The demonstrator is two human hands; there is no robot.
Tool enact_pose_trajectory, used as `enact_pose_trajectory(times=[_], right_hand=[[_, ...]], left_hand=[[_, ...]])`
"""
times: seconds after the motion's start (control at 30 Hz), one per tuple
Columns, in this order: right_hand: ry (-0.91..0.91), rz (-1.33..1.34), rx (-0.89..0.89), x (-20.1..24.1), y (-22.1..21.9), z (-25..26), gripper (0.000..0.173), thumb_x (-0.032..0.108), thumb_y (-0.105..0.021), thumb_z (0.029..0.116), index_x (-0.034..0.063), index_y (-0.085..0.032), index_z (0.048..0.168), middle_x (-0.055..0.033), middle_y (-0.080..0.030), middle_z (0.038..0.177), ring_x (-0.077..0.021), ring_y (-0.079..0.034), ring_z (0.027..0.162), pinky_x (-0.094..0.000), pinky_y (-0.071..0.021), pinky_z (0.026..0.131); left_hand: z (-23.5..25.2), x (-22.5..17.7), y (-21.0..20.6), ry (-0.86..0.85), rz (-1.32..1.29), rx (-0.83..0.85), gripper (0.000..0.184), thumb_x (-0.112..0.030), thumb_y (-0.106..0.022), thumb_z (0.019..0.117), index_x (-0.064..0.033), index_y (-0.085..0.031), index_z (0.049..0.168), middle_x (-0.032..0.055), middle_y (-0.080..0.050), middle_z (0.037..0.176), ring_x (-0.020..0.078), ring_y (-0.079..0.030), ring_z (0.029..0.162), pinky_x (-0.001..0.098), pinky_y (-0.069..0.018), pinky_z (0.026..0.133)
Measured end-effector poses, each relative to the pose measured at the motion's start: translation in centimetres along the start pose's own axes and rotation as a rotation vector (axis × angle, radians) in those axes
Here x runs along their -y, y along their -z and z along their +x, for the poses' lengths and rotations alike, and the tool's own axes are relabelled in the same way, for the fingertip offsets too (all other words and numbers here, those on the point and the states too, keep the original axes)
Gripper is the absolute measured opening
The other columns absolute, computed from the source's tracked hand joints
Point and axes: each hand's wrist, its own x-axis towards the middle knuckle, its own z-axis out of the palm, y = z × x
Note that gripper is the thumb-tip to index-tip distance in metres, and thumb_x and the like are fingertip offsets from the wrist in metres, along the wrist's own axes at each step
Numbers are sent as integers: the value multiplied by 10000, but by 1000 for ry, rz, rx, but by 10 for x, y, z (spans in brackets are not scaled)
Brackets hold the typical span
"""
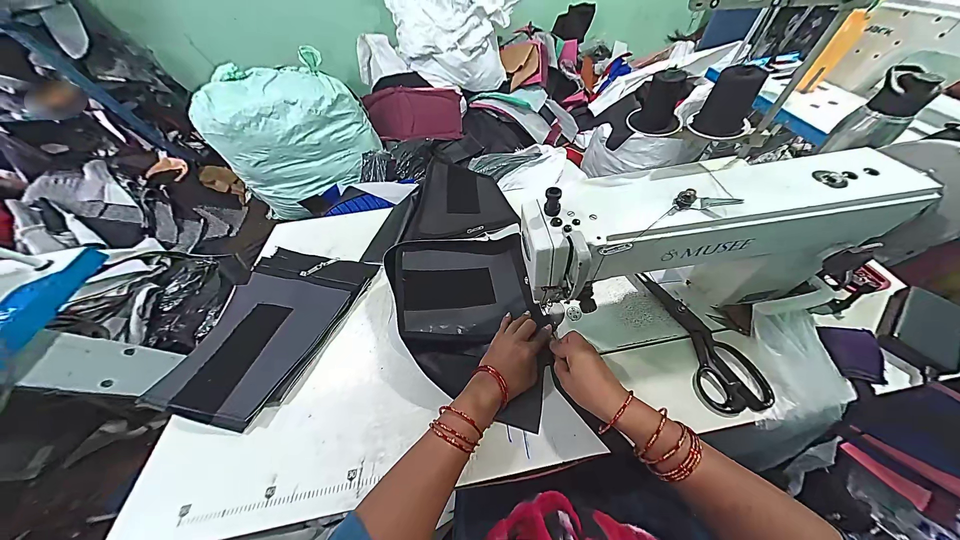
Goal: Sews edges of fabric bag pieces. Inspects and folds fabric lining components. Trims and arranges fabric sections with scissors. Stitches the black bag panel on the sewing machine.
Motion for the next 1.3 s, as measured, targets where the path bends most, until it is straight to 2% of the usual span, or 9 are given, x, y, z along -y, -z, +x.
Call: enact_pose_trajectory(times=[0.03,0.2,0.33,0.4,0.53,0.8,1.17,1.3], right_hand=[[-2,-1,4,0,0,1,342,18,-458,1015,-69,-650,1285,-257,-602,1218,-328,-598,1147,-391,-472,1010],[6,22,2,-1,3,8,359,20,-460,1019,-63,-634,1323,-264,-602,1234,-331,-596,1156,-389,-466,1018],[27,20,27,0,12,18,382,8,-456,1020,-72,-602,1363,-279,-606,1271,-347,-582,1210,-407,-441,1065],[26,23,22,1,15,23,397,5,-455,1021,-65,-585,1390,-277,-614,1303,-348,-571,1254,-410,-420,1097],[30,34,1,0,14,24,410,0,-454,1019,-58,-573,1407,-281,-618,1299,-356,-580,1239,-415,-430,1086],[-3,35,31,0,21,22,431,-6,-458,1020,-30,-552,1440,-277,-589,1342,-343,-572,1247,-402,-433,1084],[-4,-7,30,3,18,30,428,-2,-437,1025,-39,-553,1436,-271,-586,1365,-350,-548,1298,-409,-408,1117],[-11,-16,17,4,17,33,424,7,-434,1028,-30,-562,1431,-273,-580,1362,-358,-546,1295,-418,-411,1115]], left_hand=[[-1,2,-3,-19,-11,-54,417,72,-588,855,-5,-729,1240,264,-692,1235,489,-575,1301,689,-390,1104],[1,7,-7,-10,-43,-125,402,63,-579,845,1,-746,1205,258,-705,1206,479,-599,1276,680,-396,1107],[8,6,-2,88,-91,-89,383,43,-552,888,15,-731,1226,260,-682,1272,443,-571,1327,635,-346,1169],[11,7,-2,117,-107,-109,372,39,-555,890,28,-731,1218,257,-681,1282,429,-580,1323,618,-350,1176],[11,2,-2,169,-127,-127,352,34,-558,901,44,-731,1207,258,-678,1291,426,-583,1322,590,-349,1187],[15,-20,0,346,-116,-34,402,15,-511,945,25,-678,1312,241,-626,1388,392,-491,1422,529,-270,1245],[21,-23,-1,393,-75,24,420,-25,-483,973,18,-643,1358,218,-598,1430,371,-447,1458,530,-234,1256],[24,-24,-2,413,-65,4,406,-35,-485,975,21,-656,1340,221,-604,1416,369,-459,1446,526,-238,1253]])
